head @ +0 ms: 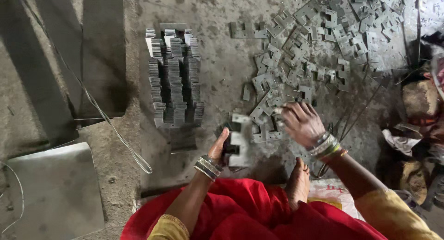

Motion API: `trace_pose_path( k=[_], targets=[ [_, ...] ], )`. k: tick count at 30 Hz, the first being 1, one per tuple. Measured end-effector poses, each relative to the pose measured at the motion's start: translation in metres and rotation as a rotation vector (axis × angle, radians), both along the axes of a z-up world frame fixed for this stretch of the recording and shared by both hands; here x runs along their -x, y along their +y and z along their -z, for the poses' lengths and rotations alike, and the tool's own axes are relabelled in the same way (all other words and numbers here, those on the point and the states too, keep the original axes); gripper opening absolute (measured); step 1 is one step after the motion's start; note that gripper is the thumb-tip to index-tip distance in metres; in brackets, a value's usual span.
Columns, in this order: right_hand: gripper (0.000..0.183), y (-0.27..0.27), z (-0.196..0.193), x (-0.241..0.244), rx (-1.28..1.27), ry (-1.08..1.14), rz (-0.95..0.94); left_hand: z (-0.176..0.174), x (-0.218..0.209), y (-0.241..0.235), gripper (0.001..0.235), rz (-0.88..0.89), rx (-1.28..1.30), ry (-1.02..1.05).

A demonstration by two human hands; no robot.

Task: The person stacks L-shaped and E-shaped metal pieces by hand from a large pile on the floor into neat piles, and moves long flat metal strips.

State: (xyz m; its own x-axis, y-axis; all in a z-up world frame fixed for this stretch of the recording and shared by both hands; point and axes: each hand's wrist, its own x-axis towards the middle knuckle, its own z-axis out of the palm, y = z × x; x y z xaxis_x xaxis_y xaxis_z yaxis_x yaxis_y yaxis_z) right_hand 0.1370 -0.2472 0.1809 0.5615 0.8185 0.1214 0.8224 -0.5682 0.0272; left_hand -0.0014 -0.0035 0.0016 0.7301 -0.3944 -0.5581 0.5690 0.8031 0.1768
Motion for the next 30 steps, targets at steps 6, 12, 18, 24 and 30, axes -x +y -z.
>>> trace_pose_path(
  k=[6,12,18,24,30],
  targets=[
    [0.062,-0.041,0.049,-0.029,0.562,0.051,0.179,0.019,0.003,0.0,0.062,0.046,0.064,-0.173],
    [0.035,-0.047,0.039,-0.035,0.375,0.236,0.261,0.0,0.001,0.003,0.067,0.074,0.099,-0.043],
    [0.027,-0.007,-0.027,0.019,-0.017,-0.144,-0.134,0.009,0.005,0.0,0.066,0.075,0.123,-0.164],
    [0.033,0.01,0.021,0.024,0.007,0.24,0.1,0.027,0.01,-0.007,0.064,0.024,0.113,-0.001],
    [0.044,0.018,0.058,0.048,0.121,0.268,0.013,-0.009,0.007,0.004,0.073,0.042,0.158,-0.167]
  ],
)
